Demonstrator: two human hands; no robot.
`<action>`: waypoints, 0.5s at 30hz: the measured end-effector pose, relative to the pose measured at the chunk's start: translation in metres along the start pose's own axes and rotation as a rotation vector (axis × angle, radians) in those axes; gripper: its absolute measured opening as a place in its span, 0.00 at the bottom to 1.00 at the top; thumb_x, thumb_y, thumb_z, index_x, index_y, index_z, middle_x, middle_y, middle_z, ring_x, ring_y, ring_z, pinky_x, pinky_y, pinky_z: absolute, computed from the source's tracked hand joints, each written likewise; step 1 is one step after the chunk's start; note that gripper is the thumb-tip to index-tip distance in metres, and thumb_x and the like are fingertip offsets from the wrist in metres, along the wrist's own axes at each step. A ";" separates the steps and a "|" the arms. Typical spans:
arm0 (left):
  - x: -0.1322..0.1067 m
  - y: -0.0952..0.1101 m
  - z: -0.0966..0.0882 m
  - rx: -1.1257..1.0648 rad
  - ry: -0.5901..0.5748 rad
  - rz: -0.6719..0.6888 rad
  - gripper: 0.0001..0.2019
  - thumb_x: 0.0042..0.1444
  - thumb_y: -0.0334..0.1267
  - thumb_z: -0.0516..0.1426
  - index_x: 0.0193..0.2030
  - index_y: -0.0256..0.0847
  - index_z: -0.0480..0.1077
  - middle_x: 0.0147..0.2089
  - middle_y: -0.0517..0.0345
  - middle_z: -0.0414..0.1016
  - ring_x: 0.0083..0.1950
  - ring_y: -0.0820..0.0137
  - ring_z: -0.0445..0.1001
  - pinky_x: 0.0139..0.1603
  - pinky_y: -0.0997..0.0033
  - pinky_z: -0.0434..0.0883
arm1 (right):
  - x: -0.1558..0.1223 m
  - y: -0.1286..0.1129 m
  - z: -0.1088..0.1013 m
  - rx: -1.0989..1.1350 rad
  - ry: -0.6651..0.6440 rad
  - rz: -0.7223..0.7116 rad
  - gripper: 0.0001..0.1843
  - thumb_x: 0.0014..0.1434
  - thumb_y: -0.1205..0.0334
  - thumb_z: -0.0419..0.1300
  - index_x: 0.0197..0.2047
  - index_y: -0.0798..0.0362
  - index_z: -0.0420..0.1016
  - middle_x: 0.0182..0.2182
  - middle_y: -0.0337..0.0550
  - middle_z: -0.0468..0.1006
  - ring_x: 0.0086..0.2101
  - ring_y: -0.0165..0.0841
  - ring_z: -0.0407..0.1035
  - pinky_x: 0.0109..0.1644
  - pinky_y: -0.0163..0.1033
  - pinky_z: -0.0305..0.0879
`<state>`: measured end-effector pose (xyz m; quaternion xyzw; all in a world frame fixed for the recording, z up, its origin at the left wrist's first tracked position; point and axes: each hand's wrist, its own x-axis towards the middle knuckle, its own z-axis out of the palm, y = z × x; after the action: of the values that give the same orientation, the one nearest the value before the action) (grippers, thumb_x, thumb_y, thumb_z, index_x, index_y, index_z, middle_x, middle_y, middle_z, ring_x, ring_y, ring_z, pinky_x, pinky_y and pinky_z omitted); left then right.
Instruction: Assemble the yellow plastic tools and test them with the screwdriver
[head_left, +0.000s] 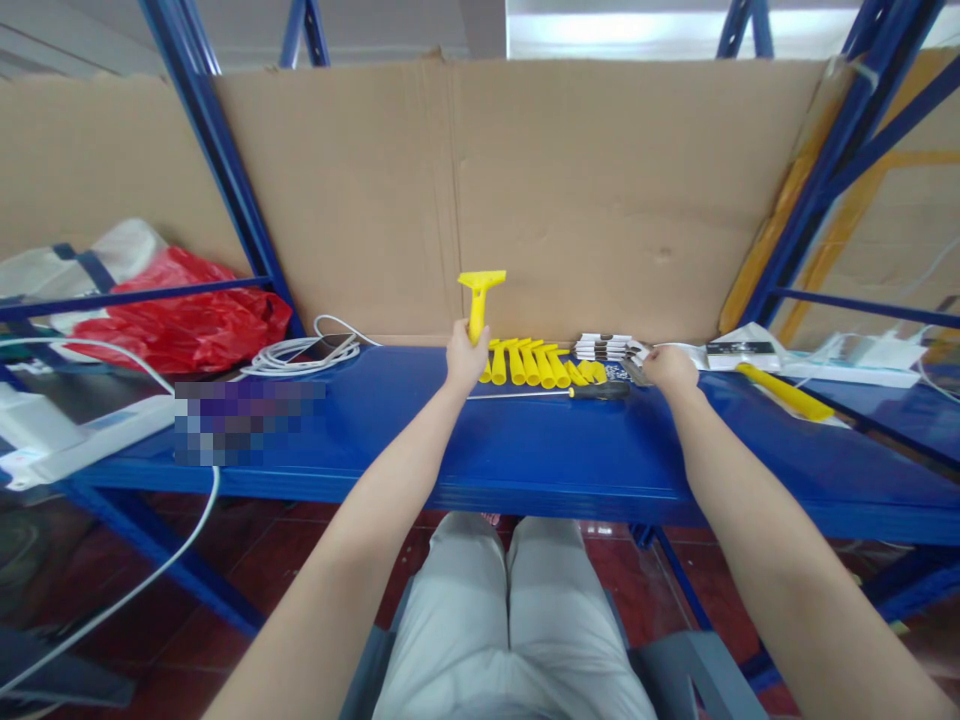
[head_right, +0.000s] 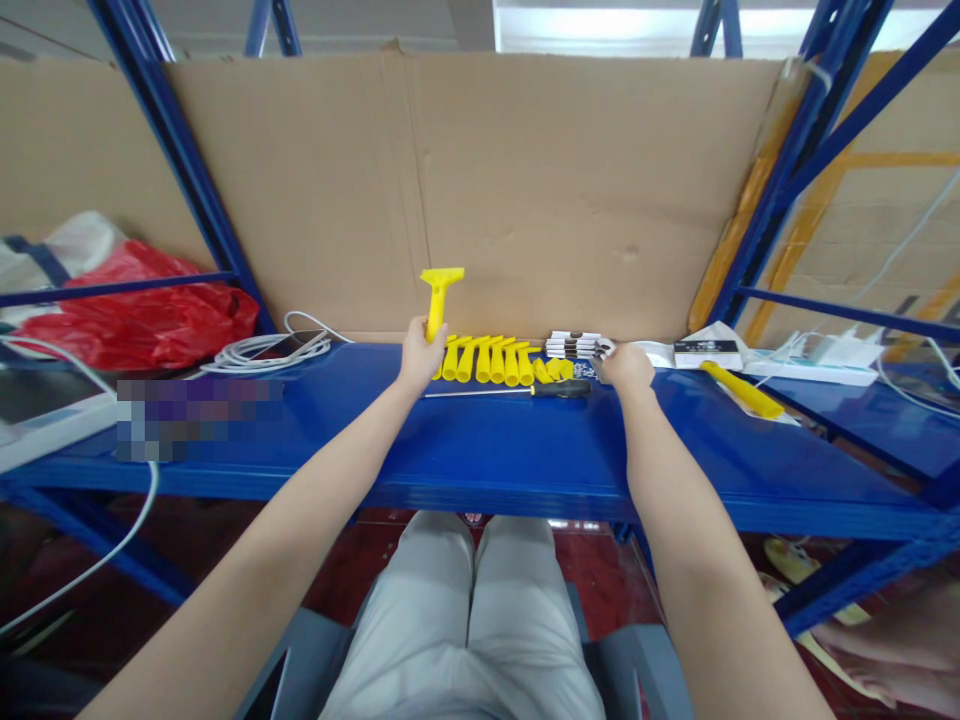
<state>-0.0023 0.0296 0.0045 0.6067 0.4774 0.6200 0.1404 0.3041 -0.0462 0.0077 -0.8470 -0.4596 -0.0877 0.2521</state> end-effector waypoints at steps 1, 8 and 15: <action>-0.002 0.002 0.000 0.016 -0.007 0.010 0.08 0.57 0.38 0.58 0.42 0.41 0.65 0.43 0.51 0.76 0.48 0.61 0.75 0.49 0.64 0.69 | 0.001 0.002 0.001 0.006 -0.020 0.013 0.18 0.59 0.62 0.56 0.47 0.60 0.81 0.46 0.65 0.79 0.49 0.51 0.74 0.49 0.49 0.70; -0.008 0.007 -0.002 0.079 -0.047 0.037 0.07 0.58 0.36 0.58 0.42 0.42 0.65 0.43 0.51 0.77 0.48 0.62 0.76 0.49 0.65 0.69 | 0.011 0.018 0.017 -0.026 -0.111 0.123 0.30 0.55 0.46 0.62 0.54 0.58 0.76 0.51 0.64 0.76 0.54 0.51 0.70 0.55 0.53 0.66; -0.010 0.008 -0.002 0.067 -0.064 0.075 0.06 0.58 0.36 0.58 0.41 0.42 0.65 0.41 0.53 0.76 0.48 0.62 0.75 0.48 0.67 0.69 | 0.014 0.020 0.024 -0.040 -0.138 0.088 0.36 0.55 0.39 0.58 0.53 0.63 0.75 0.50 0.68 0.76 0.52 0.51 0.71 0.53 0.54 0.67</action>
<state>0.0012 0.0170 0.0050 0.6482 0.4700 0.5886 0.1116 0.3266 -0.0328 -0.0148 -0.8753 -0.4365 -0.0270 0.2064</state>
